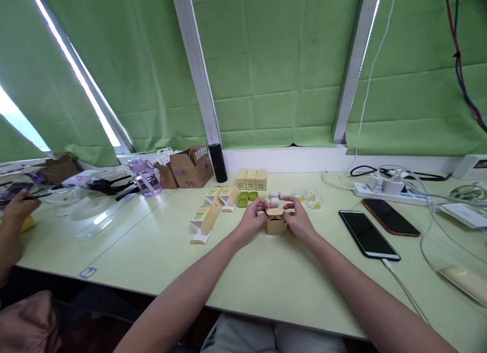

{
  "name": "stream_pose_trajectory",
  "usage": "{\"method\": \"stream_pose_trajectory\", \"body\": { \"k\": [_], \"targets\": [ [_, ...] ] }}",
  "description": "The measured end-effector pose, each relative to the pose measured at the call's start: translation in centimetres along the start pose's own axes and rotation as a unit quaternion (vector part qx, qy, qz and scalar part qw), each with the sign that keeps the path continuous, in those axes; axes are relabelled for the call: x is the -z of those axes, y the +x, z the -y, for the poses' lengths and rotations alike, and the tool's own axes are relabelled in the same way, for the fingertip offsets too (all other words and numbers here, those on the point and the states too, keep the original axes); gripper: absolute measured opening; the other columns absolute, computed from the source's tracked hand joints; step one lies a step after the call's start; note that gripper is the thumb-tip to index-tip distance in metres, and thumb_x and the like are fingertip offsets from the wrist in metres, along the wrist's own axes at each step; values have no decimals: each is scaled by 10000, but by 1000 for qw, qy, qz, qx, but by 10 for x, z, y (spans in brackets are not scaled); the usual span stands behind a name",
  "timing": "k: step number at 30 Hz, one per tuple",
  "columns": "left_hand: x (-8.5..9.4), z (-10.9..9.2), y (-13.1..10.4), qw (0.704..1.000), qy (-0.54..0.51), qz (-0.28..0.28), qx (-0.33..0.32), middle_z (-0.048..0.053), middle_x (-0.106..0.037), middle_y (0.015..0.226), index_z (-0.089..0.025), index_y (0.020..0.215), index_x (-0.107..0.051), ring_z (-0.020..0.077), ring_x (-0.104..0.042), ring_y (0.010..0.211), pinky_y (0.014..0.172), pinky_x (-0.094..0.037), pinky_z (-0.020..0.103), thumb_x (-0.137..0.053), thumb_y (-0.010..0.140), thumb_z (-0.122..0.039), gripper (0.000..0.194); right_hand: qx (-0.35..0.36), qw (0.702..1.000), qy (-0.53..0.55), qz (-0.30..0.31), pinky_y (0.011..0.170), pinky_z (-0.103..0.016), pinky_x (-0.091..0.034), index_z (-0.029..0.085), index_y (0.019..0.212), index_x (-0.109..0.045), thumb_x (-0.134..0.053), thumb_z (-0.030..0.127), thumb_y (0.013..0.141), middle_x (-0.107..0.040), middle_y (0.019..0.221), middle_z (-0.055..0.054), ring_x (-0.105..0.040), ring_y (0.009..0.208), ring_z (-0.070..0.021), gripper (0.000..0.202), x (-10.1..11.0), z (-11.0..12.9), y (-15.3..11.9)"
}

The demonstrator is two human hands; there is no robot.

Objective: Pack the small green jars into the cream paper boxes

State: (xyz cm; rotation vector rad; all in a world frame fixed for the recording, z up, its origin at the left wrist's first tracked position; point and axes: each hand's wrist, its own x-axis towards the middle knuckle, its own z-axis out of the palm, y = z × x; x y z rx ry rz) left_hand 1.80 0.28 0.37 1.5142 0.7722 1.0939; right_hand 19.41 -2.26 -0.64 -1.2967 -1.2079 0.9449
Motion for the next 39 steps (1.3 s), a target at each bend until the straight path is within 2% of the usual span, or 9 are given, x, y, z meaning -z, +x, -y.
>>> {"method": "stream_pose_trajectory", "body": {
  "k": [4,8,11,15,21,25,31,39],
  "targets": [
    [-1,-1,0,1000,-2,-5,4,49,-714,991,-202,935,-563,187,-669,959,863,-488,294,-792,788,-266,279,36,999,7,-17,586,-282,-419,243,1162,-571,-679,409,669,-543,1019,-3,-514,652,-128,531,1,1,-2],
    [-1,-3,0,1000,-1,-9,7,53,-714,998,-196,929,-563,189,-668,969,866,-485,292,-785,781,-246,272,119,992,-1,-29,636,-303,-438,227,1079,-633,-608,349,772,-553,998,-21,-512,682,-143,332,5,7,-7],
    [-2,-5,-1,1000,-3,-9,6,54,-710,987,-193,928,-566,184,-655,948,852,-482,289,-785,776,-246,272,203,979,-28,-16,657,-308,-444,238,1026,-656,-596,329,843,-552,957,-34,-529,764,-182,213,9,13,-12],
    [-2,-5,-2,1000,-6,-10,9,50,-703,984,-196,915,-561,177,-637,916,828,-475,283,-787,765,-267,281,267,959,-94,9,659,-323,-440,260,966,-652,-631,280,843,-559,906,-30,-514,748,-194,126,11,16,-17],
    [4,-3,-1,1000,-23,1,8,49,-696,993,-201,916,-592,191,-634,946,874,-475,305,-723,759,-249,210,271,953,-134,10,664,-338,-429,269,906,-623,-644,240,810,-554,851,-23,-506,729,-203,102,13,11,-14],
    [6,-5,-1,1000,-30,5,-2,46,-700,988,-204,930,-612,207,-632,962,908,-469,327,-680,808,-312,177,291,943,-160,15,669,-339,-406,270,854,-582,-638,197,794,-548,824,-18,-499,719,-203,111,14,10,-15],
    [2,-9,-6,999,-22,25,-3,62,-732,1061,-214,1011,-586,213,-649,967,904,-470,337,-719,870,-521,363,300,935,-187,17,675,-335,-391,272,838,-550,-621,177,784,-556,829,-22,-510,738,-213,130,13,10,-17],
    [1,-6,-6,999,-5,33,-8,92,-722,1143,-213,1039,-568,226,-654,1044,928,-462,332,-773,835,-588,473,319,924,-212,17,659,-326,-395,263,838,-536,-598,156,783,-585,839,-23,-520,725,-202,136,14,9,-17]
  ]
}}
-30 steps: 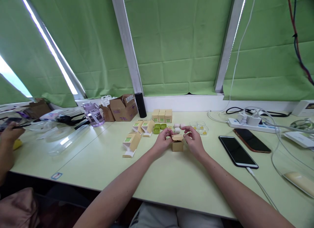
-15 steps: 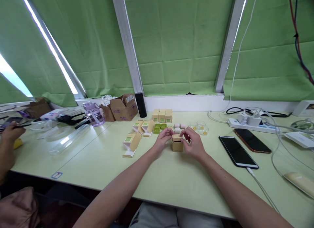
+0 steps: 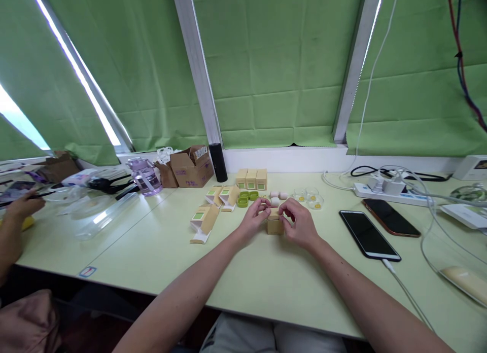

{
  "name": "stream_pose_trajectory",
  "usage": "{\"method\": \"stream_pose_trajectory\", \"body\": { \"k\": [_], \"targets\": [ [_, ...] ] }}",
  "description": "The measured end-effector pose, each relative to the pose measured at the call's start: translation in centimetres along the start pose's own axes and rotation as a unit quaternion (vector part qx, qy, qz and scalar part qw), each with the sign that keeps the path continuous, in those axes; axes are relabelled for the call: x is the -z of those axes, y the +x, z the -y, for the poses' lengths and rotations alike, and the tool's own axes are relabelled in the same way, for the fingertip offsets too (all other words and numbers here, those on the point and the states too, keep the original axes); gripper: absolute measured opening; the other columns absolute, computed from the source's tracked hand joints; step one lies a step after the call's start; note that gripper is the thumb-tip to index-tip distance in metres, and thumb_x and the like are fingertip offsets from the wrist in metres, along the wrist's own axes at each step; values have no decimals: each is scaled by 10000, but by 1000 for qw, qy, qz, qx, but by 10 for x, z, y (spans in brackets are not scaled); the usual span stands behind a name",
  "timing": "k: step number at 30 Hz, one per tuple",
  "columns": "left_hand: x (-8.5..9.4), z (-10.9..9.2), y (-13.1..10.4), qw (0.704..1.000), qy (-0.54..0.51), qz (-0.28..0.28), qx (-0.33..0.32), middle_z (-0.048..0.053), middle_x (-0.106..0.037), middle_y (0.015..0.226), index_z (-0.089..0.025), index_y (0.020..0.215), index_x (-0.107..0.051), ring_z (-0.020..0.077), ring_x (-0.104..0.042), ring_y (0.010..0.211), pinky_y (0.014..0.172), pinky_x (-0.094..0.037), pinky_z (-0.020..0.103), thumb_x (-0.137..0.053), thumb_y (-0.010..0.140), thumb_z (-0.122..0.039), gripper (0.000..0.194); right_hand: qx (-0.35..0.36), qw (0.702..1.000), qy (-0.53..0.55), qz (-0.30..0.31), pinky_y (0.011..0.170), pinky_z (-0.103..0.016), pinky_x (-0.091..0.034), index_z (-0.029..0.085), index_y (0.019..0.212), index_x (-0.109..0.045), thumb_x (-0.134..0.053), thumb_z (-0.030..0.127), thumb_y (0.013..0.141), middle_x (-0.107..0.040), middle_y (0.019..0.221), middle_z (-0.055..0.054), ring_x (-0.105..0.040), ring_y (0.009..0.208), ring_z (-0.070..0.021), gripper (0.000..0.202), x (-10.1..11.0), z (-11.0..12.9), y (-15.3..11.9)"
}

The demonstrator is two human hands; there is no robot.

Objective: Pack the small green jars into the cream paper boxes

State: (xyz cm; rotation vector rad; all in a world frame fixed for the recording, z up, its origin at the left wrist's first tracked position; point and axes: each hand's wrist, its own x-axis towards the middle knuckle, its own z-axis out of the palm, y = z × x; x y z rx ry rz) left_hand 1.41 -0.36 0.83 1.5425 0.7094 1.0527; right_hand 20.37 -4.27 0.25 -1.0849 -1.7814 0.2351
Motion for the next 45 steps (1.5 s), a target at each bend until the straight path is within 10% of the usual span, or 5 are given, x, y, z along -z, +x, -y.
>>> {"method": "stream_pose_trajectory", "body": {
  "k": [34,45],
  "targets": [
    [-5,-7,-5,1000,17,10,8,84,-678,1181,-226,1104,-525,198,-632,1004,818,-468,293,-706,797,-268,359,36,999,23,-24,596,-303,-366,222,707,-591,-565,165,833,-580,716,-19,-506,646,-165,141,-3,-5,0],
    [0,-1,-1,1000,12,-6,-11,130,-713,1274,-233,1171,-538,259,-638,1180,933,-472,371,-723,849,-319,381,-16,996,-30,80,630,-286,-410,261,1176,-519,-566,148,768,-585,1007,-13,-552,763,-169,426,13,-5,5]
  ]
}}
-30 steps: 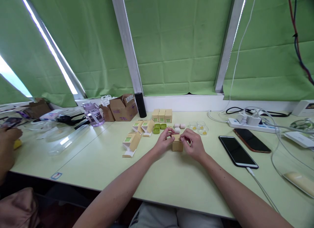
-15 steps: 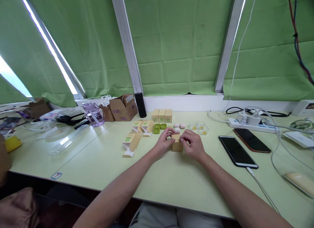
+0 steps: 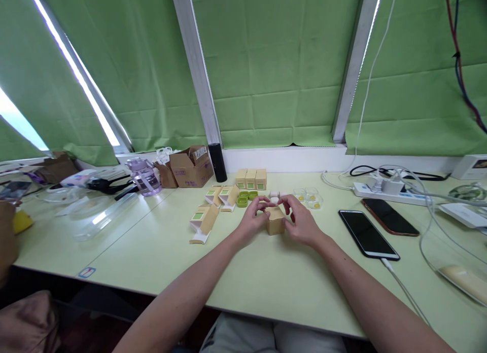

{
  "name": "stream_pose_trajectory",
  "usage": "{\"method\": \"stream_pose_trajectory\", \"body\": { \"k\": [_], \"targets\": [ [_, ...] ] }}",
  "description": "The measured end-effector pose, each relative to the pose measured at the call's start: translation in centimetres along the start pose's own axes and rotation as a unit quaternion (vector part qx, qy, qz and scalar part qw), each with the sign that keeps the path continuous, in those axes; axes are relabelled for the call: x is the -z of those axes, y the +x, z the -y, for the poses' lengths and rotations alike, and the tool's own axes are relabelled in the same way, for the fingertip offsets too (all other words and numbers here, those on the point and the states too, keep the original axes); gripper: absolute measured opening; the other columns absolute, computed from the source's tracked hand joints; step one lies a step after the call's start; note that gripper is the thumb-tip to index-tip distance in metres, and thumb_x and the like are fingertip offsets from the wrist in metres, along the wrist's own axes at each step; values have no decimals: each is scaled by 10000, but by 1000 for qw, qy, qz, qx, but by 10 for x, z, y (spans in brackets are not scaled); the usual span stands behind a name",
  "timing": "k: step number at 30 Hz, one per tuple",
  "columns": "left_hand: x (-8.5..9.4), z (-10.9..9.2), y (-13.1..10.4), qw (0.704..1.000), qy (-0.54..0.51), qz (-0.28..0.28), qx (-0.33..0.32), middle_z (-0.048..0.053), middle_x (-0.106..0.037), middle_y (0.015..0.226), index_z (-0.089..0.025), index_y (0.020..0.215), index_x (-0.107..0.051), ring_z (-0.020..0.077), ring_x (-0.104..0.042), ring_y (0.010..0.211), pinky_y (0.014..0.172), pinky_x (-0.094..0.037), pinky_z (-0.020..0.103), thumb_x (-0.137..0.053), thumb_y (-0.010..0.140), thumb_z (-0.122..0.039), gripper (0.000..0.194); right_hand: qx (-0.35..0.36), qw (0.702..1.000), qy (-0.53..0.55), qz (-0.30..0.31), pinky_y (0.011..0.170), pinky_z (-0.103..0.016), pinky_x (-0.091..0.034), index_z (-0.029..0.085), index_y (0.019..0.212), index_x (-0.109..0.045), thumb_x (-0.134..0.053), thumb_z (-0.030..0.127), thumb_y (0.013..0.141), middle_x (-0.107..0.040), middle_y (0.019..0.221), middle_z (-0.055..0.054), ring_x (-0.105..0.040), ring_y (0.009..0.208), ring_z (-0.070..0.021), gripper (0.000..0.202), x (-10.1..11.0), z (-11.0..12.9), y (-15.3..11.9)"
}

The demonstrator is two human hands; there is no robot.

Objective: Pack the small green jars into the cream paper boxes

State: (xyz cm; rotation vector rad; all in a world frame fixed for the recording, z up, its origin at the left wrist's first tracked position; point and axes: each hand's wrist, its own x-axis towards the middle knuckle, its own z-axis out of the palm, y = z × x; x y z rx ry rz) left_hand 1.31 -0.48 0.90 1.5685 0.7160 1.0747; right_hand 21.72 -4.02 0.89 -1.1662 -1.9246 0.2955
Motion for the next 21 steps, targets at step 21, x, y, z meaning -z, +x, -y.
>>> {"method": "stream_pose_trajectory", "body": {
  "k": [21],
  "targets": [
    [4,8,8,998,-36,-46,-9,131,-731,1292,-218,1172,-546,223,-659,1116,1034,-442,400,-699,804,-222,398,6,1000,-25,-8,618,-289,-424,252,1280,-476,-569,149,771,-565,1114,-54,-551,803,-184,528,2,2,-1]
  ]
}}
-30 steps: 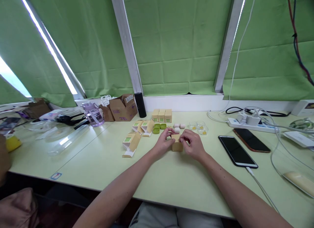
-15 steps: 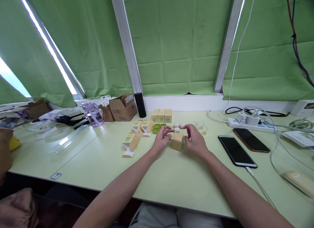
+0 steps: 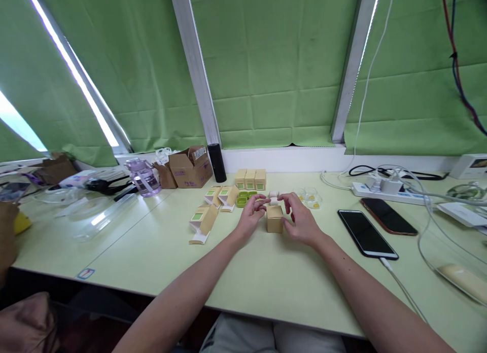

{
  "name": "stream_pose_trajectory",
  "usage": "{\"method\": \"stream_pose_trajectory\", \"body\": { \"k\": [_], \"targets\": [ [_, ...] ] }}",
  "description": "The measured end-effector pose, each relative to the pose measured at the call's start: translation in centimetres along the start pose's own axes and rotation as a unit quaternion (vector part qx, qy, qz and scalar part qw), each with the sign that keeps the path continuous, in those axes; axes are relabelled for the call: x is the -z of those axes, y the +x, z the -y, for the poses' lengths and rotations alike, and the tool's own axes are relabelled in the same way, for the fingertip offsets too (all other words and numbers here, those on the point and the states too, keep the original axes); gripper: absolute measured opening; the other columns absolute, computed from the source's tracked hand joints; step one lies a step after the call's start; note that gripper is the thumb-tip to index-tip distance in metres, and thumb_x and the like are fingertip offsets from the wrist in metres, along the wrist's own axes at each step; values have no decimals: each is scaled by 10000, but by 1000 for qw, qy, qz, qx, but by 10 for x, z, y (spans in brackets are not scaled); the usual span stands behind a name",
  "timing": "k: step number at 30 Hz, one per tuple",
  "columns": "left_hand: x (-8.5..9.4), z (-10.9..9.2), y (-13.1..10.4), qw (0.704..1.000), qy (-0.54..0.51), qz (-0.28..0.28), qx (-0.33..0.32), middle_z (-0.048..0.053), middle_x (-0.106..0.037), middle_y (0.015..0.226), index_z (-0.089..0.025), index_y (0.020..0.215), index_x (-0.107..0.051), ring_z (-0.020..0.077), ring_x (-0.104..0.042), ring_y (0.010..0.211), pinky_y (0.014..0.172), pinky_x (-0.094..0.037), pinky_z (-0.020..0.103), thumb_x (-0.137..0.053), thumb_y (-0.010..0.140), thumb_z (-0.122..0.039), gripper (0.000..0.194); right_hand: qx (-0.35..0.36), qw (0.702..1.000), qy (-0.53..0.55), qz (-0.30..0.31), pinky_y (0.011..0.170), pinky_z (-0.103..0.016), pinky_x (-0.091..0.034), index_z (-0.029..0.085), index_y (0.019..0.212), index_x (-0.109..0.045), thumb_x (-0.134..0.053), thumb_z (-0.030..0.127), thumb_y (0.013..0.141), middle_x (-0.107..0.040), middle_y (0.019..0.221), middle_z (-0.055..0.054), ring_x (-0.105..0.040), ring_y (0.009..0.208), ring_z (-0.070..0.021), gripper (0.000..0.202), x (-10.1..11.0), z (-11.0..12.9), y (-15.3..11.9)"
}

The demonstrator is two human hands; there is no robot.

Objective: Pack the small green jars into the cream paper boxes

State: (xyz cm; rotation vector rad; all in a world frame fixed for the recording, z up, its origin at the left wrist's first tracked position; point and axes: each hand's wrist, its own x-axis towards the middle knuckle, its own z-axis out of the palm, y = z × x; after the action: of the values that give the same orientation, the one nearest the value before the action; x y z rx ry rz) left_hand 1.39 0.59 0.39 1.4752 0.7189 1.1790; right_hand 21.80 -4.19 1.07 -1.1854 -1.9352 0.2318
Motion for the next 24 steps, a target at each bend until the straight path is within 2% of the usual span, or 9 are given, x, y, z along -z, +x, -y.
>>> {"method": "stream_pose_trajectory", "body": {
  "k": [7,10,12,16,18,22,24],
  "targets": [
    [0,-3,0,999,27,-30,-8,117,-737,1256,-210,1145,-558,162,-656,880,900,-477,343,-664,793,-200,368,-49,997,-36,-45,624,-293,-404,235,1265,-487,-528,148,810,-580,1069,-44,-560,756,-170,465,-9,-10,3],
    [-1,-6,-2,998,30,-47,-9,107,-743,1211,-205,1113,-566,142,-663,796,870,-502,339,-646,789,-188,334,-92,992,-62,-58,621,-289,-383,244,1260,-486,-515,172,867,-603,1055,-42,-574,760,-176,401,-13,-13,4],
    [-1,-8,-2,997,34,-64,-12,103,-746,1171,-199,1089,-569,136,-663,739,824,-516,336,-618,775,-163,320,-133,986,-85,-46,608,-283,-349,253,1256,-485,-506,193,913,-634,1014,-33,-583,755,-183,349,-15,-16,4],
    [1,-7,-1,993,55,-106,-15,87,-756,1079,-194,1039,-574,116,-615,615,713,-505,325,-565,743,-112,307,-189,973,-127,26,597,-279,-281,254,1161,-550,-546,177,931,-690,907,-33,-605,754,-195,243,-17,-22,3],
    [2,-4,1,990,67,-125,-17,83,-758,1031,-194,1022,-581,126,-614,629,694,-497,320,-570,748,-107,288,-201,968,-141,47,602,-282,-276,246,1064,-594,-589,171,914,-711,905,-49,-615,754,-196,167,-17,-23,3],
    [4,0,6,983,104,-144,-54,89,-752,985,-195,1003,-603,203,-701,877,747,-494,317,-598,765,-104,255,-207,965,-150,55,595,-288,-283,231,904,-638,-624,159,870,-738,904,-67,-621,736,-196,81,-15,-18,4],
    [5,1,6,976,139,-148,-83,87,-751,990,-196,1004,-612,213,-705,940,772,-480,315,-606,764,-91,262,-209,964,-151,57,587,-289,-281,228,848,-646,-621,144,844,-746,889,-66,-621,725,-195,88,-13,-14,5]
  ]
}}
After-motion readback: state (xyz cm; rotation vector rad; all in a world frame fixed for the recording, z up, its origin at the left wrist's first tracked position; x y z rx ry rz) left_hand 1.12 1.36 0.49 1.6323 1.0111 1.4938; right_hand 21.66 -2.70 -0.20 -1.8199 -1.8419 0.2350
